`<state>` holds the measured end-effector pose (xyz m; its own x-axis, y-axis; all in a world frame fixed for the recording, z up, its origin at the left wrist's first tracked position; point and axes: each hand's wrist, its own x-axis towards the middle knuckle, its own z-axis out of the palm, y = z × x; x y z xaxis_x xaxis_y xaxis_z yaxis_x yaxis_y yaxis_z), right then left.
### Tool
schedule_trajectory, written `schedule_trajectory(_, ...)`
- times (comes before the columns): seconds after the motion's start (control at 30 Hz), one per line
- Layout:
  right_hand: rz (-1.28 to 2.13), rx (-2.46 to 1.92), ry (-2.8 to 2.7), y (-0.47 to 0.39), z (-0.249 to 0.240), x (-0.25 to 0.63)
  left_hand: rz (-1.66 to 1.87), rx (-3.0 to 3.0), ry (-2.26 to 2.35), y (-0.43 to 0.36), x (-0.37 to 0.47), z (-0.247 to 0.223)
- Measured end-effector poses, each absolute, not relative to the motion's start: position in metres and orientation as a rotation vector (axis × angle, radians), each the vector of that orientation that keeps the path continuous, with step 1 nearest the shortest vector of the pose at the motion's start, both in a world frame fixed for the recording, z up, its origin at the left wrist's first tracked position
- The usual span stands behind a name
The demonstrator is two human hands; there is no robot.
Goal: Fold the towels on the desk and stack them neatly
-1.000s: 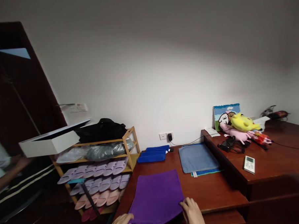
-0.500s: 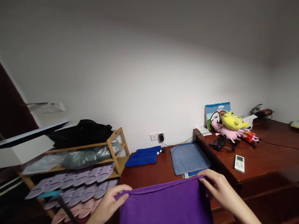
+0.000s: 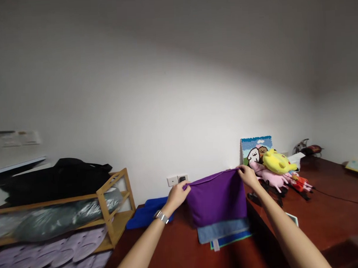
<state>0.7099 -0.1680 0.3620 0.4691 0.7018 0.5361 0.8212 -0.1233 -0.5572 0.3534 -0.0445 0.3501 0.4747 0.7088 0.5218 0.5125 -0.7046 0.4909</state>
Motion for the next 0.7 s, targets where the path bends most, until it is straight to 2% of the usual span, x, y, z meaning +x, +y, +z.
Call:
schedule_trajectory(0.1, -0.205, -1.948, -1.218, -0.148, 0.337, 0.729, 1.045, 2.514, 1.071, -0.039, 0.377, 0.323)
schedule_trajectory(0.2, -0.185, -2.068, -1.175, -0.146, 0.278, 0.732, 0.955, 2.570, 1.084, -0.048, 0.389, 0.267)
schedule_trajectory(0.4, 0.027, -2.381, -1.151, -0.177, 0.135, 0.687, 0.637, 2.667, 1.104, -0.080, 0.387, 0.088)
schedule_trajectory(0.5, 0.126, -2.496, -1.143, -0.193, 0.084, 0.671, 0.655, 2.707, 1.117, -0.081, 0.382, 0.013)
schedule_trajectory(0.57, 0.161, -2.551, -1.140, -0.199, 0.063, 0.666, 0.711, 2.753, 1.083, -0.081, 0.377, -0.009)
schedule_trajectory(0.7, -0.055, -2.623, -1.262, -0.196, 0.051, 0.652, 0.697, 2.770, 1.160, -0.092, 0.350, -0.006)
